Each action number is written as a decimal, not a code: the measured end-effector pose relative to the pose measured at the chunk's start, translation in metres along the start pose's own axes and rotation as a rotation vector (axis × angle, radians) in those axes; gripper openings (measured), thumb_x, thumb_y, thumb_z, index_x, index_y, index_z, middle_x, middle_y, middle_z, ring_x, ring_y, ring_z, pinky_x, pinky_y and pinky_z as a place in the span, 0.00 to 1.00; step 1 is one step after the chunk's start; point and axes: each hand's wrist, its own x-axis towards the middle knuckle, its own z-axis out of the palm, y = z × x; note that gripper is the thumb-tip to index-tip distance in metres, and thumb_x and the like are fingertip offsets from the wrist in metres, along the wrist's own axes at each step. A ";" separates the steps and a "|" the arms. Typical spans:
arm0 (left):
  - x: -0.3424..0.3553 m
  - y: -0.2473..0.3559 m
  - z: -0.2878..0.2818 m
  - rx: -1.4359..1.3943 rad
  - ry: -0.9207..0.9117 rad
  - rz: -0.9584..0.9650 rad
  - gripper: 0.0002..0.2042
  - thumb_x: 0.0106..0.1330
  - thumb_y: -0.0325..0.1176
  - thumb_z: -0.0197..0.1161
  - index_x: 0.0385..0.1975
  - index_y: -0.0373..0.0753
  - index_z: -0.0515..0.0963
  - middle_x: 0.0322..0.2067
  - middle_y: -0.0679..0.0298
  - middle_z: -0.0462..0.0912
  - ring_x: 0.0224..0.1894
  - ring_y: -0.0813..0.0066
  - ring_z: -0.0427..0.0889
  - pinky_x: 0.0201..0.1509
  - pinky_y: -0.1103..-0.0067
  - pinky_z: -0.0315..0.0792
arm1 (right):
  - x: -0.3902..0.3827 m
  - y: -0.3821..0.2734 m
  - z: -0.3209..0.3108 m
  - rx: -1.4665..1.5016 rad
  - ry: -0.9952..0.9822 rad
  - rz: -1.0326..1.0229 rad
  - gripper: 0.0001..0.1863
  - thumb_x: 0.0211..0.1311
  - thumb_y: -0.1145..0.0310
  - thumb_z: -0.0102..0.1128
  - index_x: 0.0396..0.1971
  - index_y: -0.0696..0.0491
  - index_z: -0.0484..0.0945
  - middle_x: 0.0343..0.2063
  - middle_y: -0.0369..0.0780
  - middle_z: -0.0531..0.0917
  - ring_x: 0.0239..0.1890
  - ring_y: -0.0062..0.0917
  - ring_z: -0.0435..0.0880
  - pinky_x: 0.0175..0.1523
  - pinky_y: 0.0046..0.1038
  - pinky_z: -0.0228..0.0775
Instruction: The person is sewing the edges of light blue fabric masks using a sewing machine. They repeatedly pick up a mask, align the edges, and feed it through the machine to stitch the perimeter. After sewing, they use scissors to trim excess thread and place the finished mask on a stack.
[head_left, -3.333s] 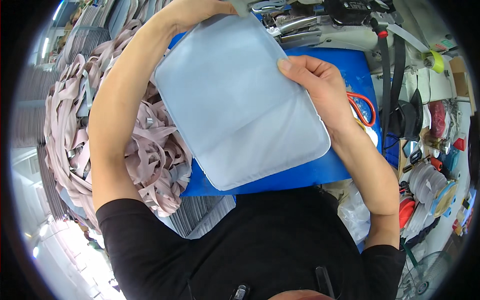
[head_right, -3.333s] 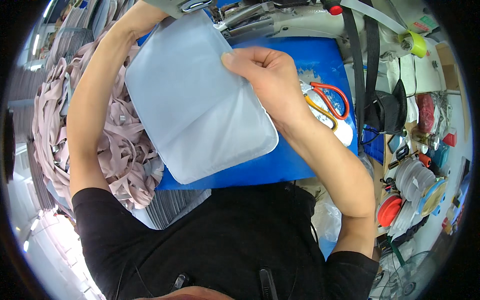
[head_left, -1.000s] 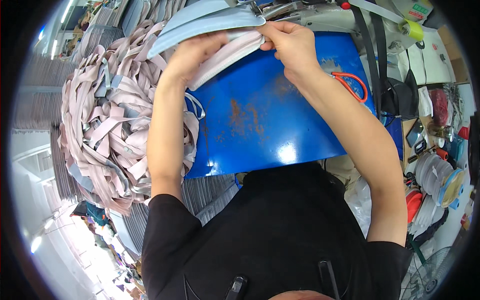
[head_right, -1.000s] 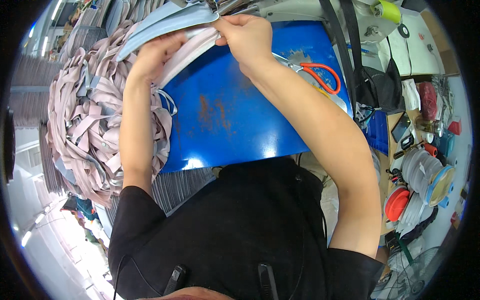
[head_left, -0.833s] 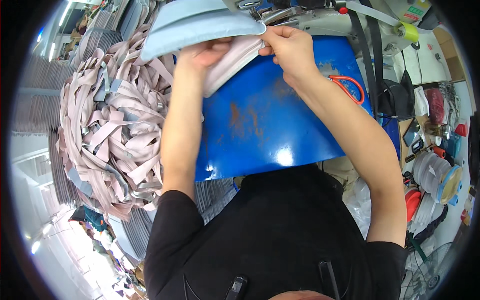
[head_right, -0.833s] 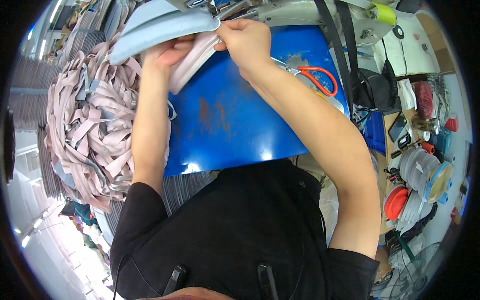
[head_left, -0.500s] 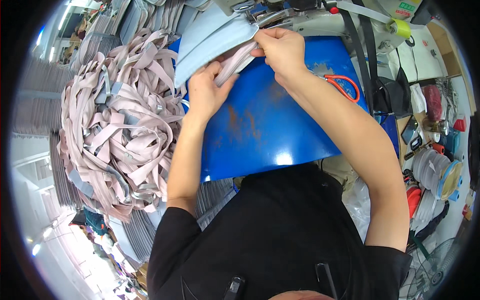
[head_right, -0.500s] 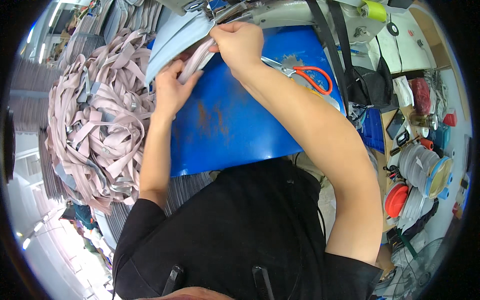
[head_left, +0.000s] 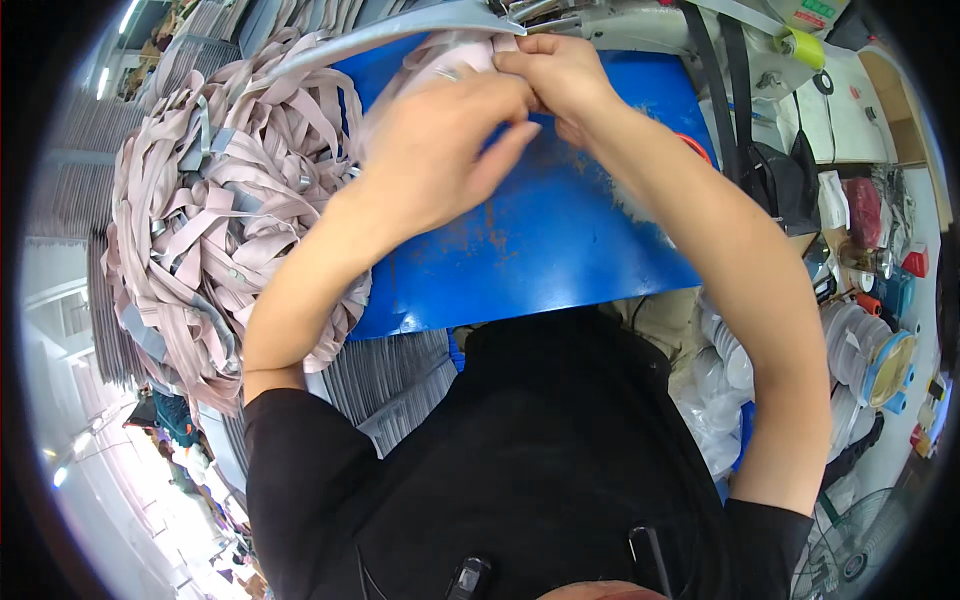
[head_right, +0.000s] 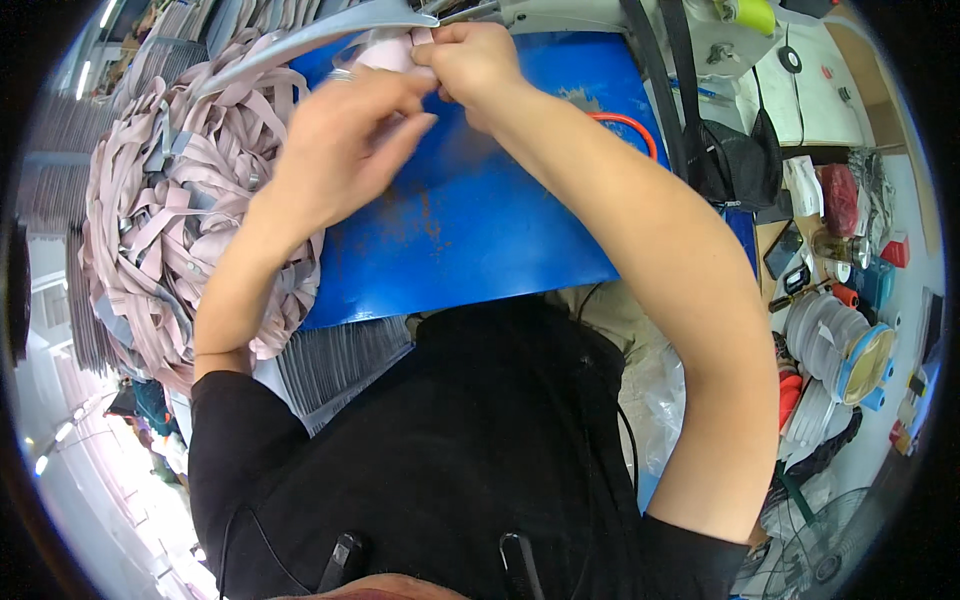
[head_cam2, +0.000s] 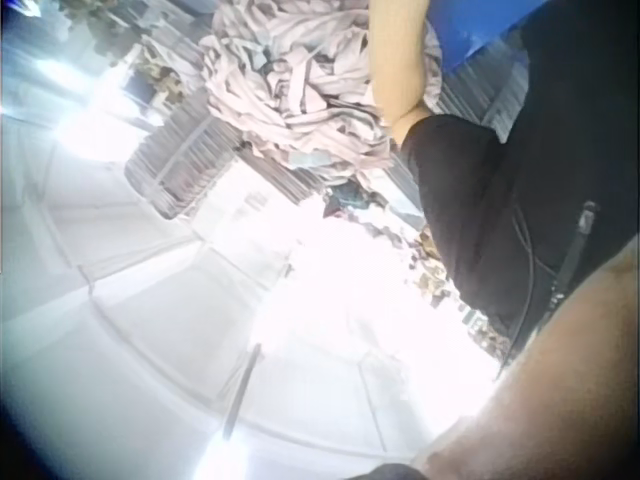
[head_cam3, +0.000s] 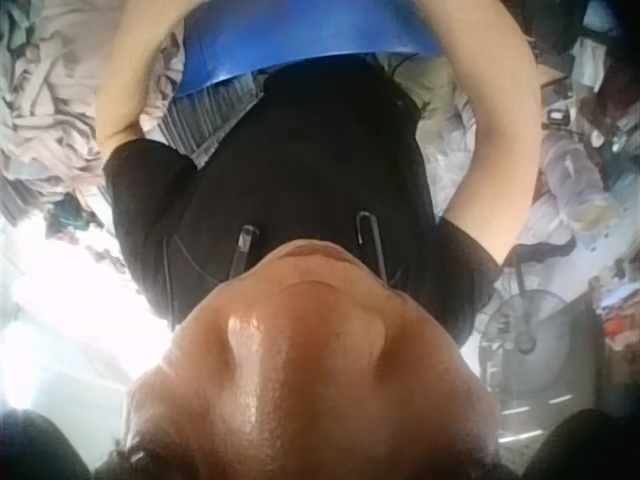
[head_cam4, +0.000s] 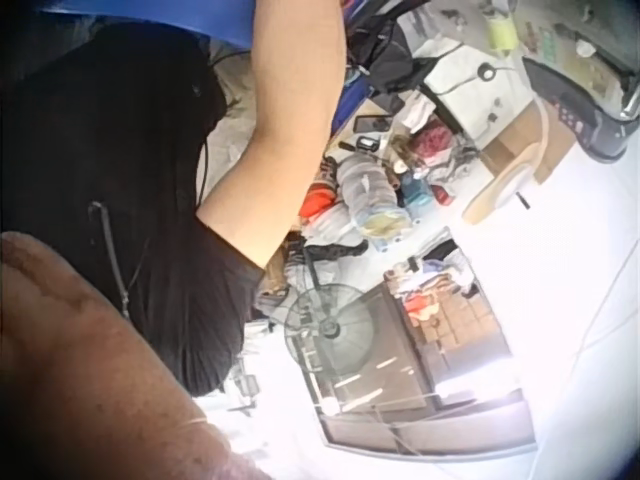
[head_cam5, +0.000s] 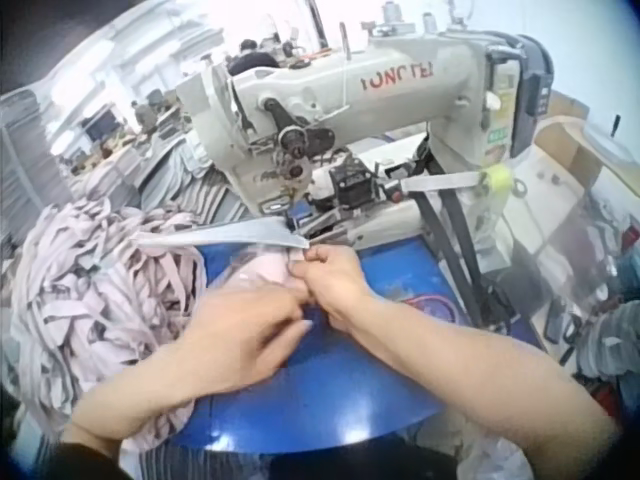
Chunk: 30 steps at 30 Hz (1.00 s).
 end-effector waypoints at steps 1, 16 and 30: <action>0.002 -0.006 -0.013 0.048 0.084 0.086 0.13 0.54 0.30 0.72 0.39 0.42 0.81 0.45 0.61 0.85 0.45 0.58 0.84 0.46 0.65 0.76 | -0.004 -0.001 -0.003 -0.006 0.000 -0.002 0.12 0.56 0.75 0.69 0.41 0.63 0.84 0.28 0.39 0.83 0.25 0.19 0.79 0.26 0.24 0.69; 0.072 -0.071 -0.075 0.566 -0.813 0.423 0.23 0.65 0.26 0.55 0.62 0.40 0.77 0.38 0.53 0.80 0.28 0.62 0.86 0.28 0.68 0.80 | -0.009 0.001 -0.005 0.184 -0.051 0.005 0.18 0.63 0.76 0.68 0.52 0.65 0.81 0.32 0.38 0.86 0.27 0.17 0.79 0.29 0.21 0.70; 0.047 -0.021 -0.016 0.382 -0.424 0.037 0.21 0.55 0.24 0.66 0.52 0.29 0.80 0.35 0.53 0.84 0.34 0.57 0.89 0.37 0.70 0.82 | -0.009 0.026 -0.004 0.234 0.010 -0.213 0.19 0.65 0.75 0.69 0.55 0.66 0.82 0.39 0.41 0.87 0.38 0.21 0.85 0.43 0.24 0.79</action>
